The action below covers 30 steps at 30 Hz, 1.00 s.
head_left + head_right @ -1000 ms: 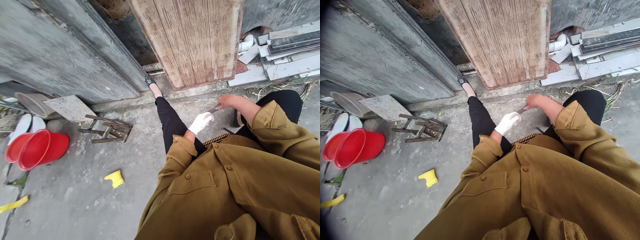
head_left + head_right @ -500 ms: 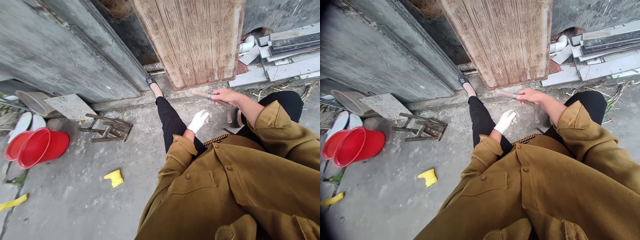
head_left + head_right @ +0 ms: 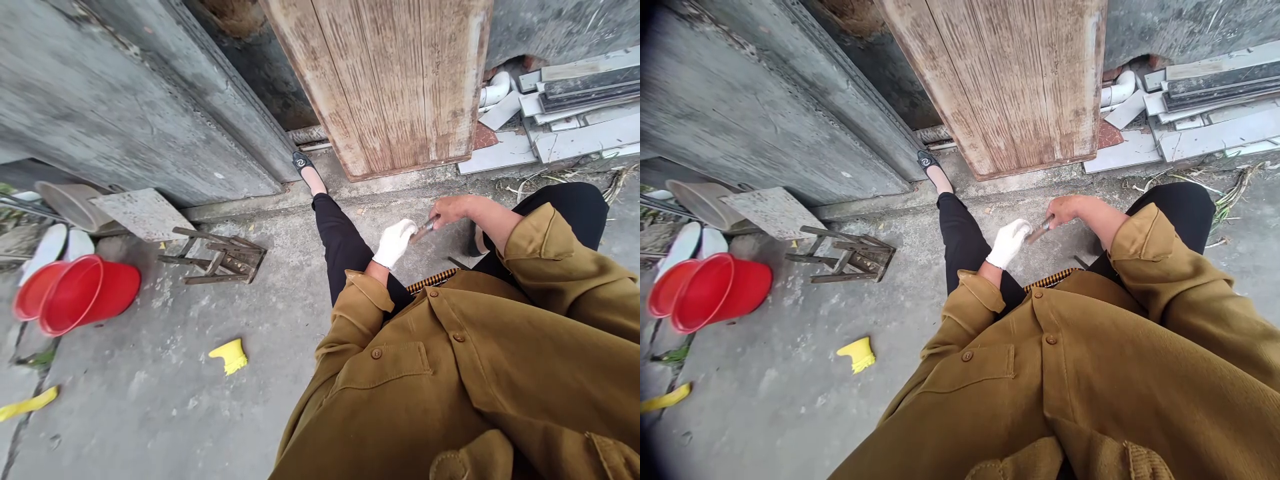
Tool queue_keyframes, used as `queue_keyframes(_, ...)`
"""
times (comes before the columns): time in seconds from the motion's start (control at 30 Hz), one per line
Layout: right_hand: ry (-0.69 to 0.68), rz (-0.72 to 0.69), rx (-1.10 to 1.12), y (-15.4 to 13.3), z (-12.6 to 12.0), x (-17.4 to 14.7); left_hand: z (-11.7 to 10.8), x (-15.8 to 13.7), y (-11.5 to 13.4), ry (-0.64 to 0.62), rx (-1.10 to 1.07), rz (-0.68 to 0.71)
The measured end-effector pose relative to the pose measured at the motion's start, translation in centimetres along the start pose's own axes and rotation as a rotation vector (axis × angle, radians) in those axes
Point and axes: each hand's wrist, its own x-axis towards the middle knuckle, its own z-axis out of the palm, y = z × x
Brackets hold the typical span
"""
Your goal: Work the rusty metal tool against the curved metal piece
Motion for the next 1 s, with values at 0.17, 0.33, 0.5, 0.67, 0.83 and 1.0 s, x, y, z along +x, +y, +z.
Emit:
queue_keyframes(0.17,-0.338,-0.252,0.328,-1.2,0.2,-0.9,-0.5,0.5,-0.3,-0.008,-0.113,-0.087)
queue_keyframes(0.33,0.154,-0.298,0.695,-0.9,-1.5,-2.3,0.2,0.4,-0.2,-0.126,-0.234,-0.178)
queue_keyframes(0.5,0.590,0.040,0.774,0.7,-1.6,-1.1,1.2,-0.1,0.6,-0.254,-0.243,-0.031)
queue_keyframes(0.67,0.404,0.164,0.157,0.9,-0.8,0.0,1.2,-0.3,0.7,-0.151,-0.179,0.066)
queue_keyframes(0.83,-0.115,-0.134,0.283,0.6,0.2,-0.1,-0.9,-0.6,-0.2,0.052,-0.276,-0.066)
queue_keyframes(1.0,-0.401,-0.353,0.469,-0.9,0.5,-0.9,-0.5,-0.3,-0.5,0.065,-0.308,-0.162)
